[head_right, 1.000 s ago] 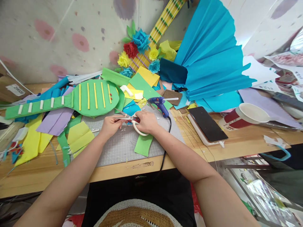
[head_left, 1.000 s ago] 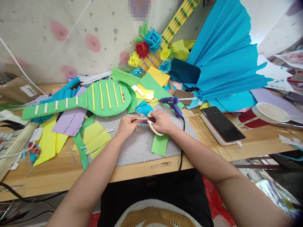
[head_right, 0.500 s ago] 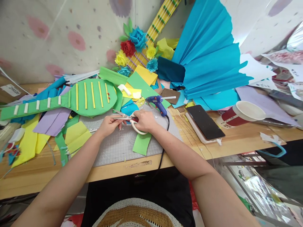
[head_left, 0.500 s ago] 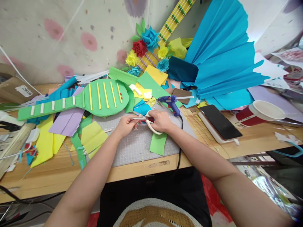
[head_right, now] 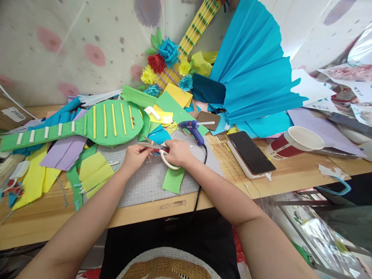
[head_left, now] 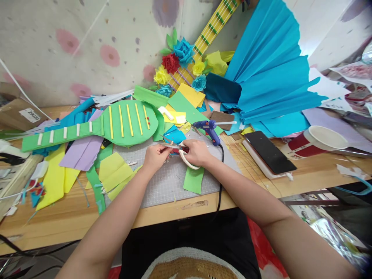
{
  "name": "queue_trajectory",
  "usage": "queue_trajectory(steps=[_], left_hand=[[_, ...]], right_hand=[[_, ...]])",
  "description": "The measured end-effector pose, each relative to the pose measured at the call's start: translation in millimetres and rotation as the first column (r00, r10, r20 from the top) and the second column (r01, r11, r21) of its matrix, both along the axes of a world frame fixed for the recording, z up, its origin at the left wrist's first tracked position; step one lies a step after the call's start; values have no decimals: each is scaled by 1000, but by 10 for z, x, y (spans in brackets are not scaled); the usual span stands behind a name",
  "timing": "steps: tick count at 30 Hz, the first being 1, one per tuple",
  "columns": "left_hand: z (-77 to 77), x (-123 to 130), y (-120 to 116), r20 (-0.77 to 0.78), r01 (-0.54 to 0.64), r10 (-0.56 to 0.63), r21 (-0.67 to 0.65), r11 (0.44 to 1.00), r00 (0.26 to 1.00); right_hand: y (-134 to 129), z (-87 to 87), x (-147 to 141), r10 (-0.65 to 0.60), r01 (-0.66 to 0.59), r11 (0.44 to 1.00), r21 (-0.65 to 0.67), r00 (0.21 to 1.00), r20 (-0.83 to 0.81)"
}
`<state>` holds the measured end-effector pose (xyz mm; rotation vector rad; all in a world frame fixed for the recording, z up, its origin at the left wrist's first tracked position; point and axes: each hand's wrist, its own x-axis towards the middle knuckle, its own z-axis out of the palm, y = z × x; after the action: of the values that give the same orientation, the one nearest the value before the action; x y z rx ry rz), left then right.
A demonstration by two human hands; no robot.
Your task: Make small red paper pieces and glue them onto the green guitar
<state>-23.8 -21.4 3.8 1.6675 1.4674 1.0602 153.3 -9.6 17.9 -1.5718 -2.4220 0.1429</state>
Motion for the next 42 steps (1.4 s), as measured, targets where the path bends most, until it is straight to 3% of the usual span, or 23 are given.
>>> queue_trajectory(steps=[4, 12, 22, 26, 32, 37, 42], left_hand=[[-17, 16, 13, 56, -5, 8, -54, 999, 998], [-82, 29, 61, 173, -32, 38, -39, 999, 984], [-25, 52, 12, -59, -105, 110, 73, 992, 992], [-37, 50, 24, -9, -103, 103, 40, 994, 995], [-99, 14, 90, 168, 34, -36, 11, 999, 985], [-87, 0, 114, 221, 7, 0, -33, 999, 975], [-16, 29, 79, 122, -73, 69, 23, 997, 990]], right_hand=[[23, 16, -3, -14, 14, 999, -31, 999, 32], [69, 24, 11, 47, -47, 999, -11, 999, -1], [50, 6, 8, 30, -30, 1000, -4, 999, 13], [50, 23, 12, 19, -19, 1000, -2, 999, 45], [64, 40, 39, 5, -7, 1000, 20, 998, 59], [77, 21, 63, 47, -47, 998, 30, 999, 23], [76, 22, 54, 54, -54, 998, 19, 998, 15]])
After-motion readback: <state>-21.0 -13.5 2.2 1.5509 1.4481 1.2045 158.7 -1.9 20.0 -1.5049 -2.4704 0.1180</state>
